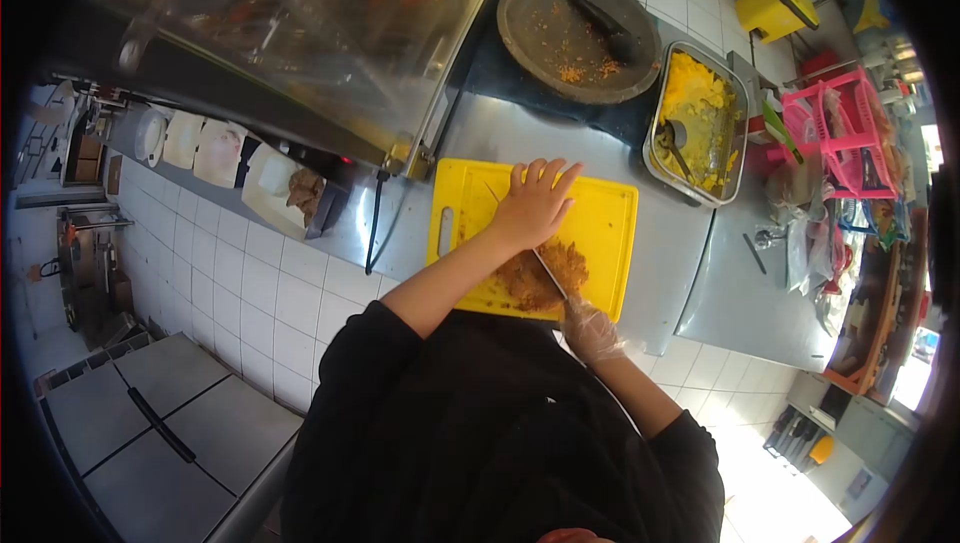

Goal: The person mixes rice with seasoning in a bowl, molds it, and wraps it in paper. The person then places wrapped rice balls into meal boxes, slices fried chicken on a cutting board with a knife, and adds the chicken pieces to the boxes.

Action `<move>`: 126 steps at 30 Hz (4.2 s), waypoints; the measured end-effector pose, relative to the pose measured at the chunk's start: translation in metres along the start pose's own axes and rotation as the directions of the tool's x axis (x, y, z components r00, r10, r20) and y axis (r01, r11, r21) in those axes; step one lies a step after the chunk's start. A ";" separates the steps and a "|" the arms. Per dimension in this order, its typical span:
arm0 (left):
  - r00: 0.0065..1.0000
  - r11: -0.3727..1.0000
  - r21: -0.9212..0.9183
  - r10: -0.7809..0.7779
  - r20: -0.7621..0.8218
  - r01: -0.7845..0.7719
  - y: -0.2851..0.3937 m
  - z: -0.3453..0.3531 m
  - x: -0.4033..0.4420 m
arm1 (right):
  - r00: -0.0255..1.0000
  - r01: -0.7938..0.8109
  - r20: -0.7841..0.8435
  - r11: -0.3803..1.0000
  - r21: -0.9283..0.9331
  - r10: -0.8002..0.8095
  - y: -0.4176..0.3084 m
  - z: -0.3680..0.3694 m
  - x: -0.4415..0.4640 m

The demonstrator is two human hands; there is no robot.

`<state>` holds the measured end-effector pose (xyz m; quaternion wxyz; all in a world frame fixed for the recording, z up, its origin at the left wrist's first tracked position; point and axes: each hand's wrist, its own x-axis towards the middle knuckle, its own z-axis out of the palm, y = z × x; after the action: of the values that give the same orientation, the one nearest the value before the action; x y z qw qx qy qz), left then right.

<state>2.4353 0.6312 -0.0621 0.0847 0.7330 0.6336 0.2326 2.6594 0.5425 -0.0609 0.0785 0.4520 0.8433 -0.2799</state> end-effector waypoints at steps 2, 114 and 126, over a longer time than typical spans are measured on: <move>1.000 1.000 -0.015 0.019 -0.004 -0.019 -0.010 0.003 0.012 | 0.999 0.031 -0.018 0.999 0.016 -0.031 -0.006 -0.011 0.013; 0.993 0.992 -0.083 -0.088 0.084 0.095 -0.032 -0.013 -0.018 | 0.959 -0.185 0.124 0.231 0.955 0.257 -0.050 0.057 0.011; 0.986 0.987 -0.051 -0.156 -0.059 0.153 -0.047 -0.036 -0.025 | 0.945 -0.324 0.274 0.636 0.701 0.179 -0.060 0.044 0.017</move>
<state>2.3752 0.6096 -0.0555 0.0998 0.6717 0.6854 0.2628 2.5961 0.5051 -0.0799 0.0031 0.5311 0.5760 -0.6215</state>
